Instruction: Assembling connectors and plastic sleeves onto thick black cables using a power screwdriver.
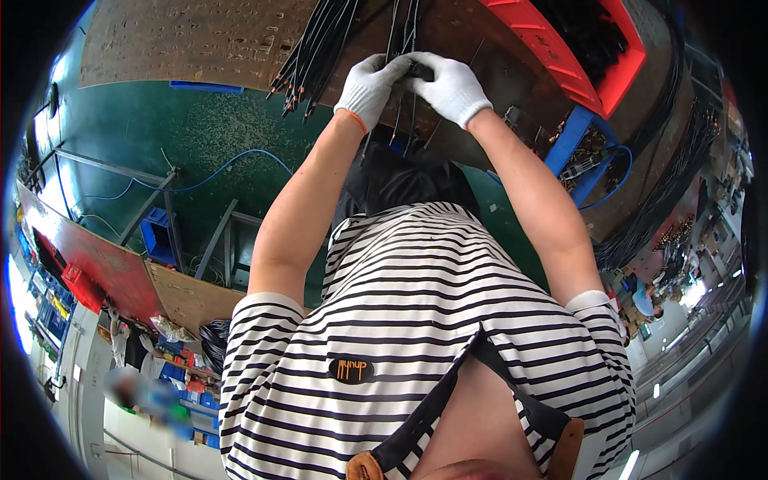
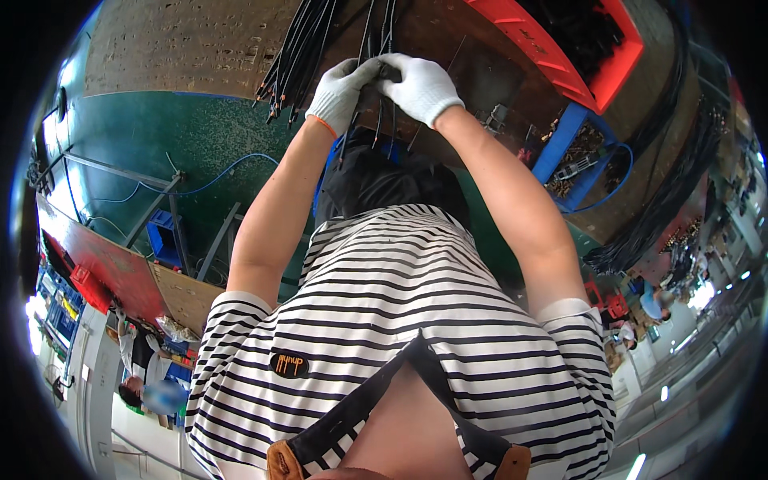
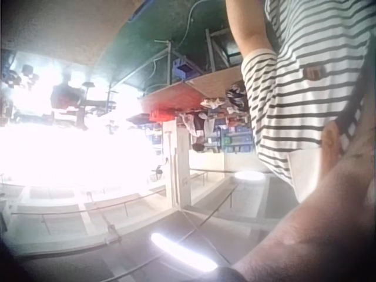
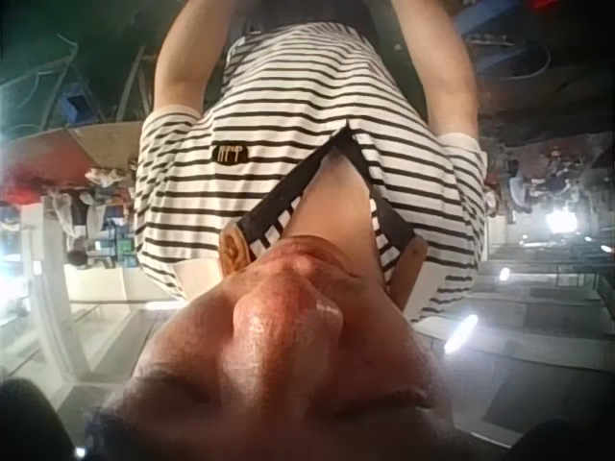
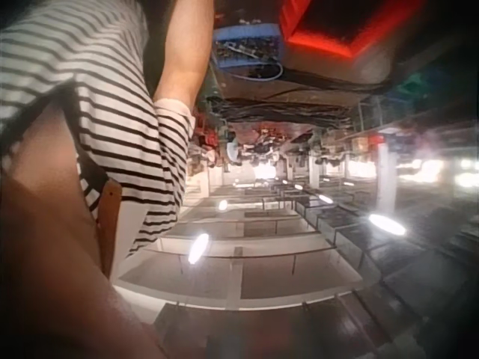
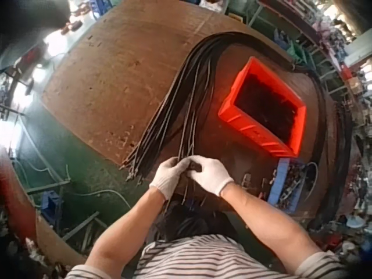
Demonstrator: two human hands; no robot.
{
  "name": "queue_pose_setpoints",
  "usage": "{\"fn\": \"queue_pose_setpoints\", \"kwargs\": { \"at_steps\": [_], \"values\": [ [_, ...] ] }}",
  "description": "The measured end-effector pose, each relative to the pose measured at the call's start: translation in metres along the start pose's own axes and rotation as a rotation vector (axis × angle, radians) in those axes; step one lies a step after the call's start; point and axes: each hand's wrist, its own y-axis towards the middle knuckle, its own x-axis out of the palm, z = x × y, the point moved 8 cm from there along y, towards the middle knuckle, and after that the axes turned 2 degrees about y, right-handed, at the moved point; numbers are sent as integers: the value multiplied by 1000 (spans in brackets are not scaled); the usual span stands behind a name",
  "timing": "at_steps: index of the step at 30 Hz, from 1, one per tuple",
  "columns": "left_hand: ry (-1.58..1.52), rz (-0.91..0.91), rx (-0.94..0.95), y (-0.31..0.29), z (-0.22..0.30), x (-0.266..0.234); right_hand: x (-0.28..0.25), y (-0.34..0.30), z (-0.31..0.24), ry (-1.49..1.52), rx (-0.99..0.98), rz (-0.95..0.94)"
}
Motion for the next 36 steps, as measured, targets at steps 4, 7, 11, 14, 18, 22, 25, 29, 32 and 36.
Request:
{"fn": "queue_pose_setpoints", "kwargs": {
  "at_steps": [4,7,11,14,18,22,25,29,32,36],
  "values": [
    [-292,-115,-85,5,-11,21,6,-11,26,1299,145,58],
    [-286,-121,-127,3,-13,31,0,-21,38,1339,157,185],
    [123,-191,27,3,-3,35,-3,-49,71,1100,261,145],
    [66,-152,34,0,2,39,-19,-86,77,731,60,172],
    [-249,-117,27,-5,20,64,-13,-140,96,550,34,143],
    [-443,-71,44,7,15,79,-12,-174,104,516,67,86],
    [-464,-73,66,12,12,89,-12,-189,108,514,74,75],
    [-447,-46,87,14,11,101,-11,-198,111,530,76,59],
    [-429,-55,113,14,9,104,-13,-200,108,545,71,48],
    [-409,-34,117,13,11,106,-12,-200,105,583,82,6]
  ]
}}
